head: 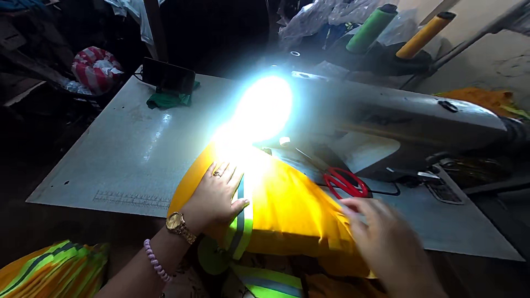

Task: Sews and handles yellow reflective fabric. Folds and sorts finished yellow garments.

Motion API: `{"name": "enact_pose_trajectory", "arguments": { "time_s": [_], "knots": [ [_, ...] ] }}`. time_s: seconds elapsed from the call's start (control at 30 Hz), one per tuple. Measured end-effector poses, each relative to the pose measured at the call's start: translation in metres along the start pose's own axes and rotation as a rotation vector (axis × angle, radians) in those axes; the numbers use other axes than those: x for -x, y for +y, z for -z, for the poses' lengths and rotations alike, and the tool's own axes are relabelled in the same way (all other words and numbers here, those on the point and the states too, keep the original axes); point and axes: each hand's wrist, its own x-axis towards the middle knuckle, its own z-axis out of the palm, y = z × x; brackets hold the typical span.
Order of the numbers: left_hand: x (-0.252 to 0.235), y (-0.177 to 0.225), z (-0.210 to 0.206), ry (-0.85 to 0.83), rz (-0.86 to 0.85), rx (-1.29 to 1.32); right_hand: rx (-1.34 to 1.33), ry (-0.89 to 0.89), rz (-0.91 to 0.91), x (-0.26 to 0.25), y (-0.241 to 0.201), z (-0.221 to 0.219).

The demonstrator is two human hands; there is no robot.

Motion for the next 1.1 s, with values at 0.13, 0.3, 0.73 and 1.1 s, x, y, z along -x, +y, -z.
{"name": "enact_pose_trajectory", "arguments": {
  "time_s": [0.13,0.3,0.73,1.1],
  "knots": [
    [0.012,-0.007,0.000,0.025,-0.044,0.008,-0.210,0.037,0.242,0.009,-0.067,-0.054],
    [0.014,-0.012,0.006,-0.029,-0.076,-0.014,-0.292,0.049,0.264,0.017,-0.102,-0.096],
    [0.084,0.050,-0.045,0.508,-0.055,0.023,-0.154,0.014,0.318,0.035,-0.102,-0.089],
    [0.027,0.012,-0.024,0.245,-0.100,0.176,-0.036,0.079,0.311,-0.035,-0.091,-0.108]
  ]
}}
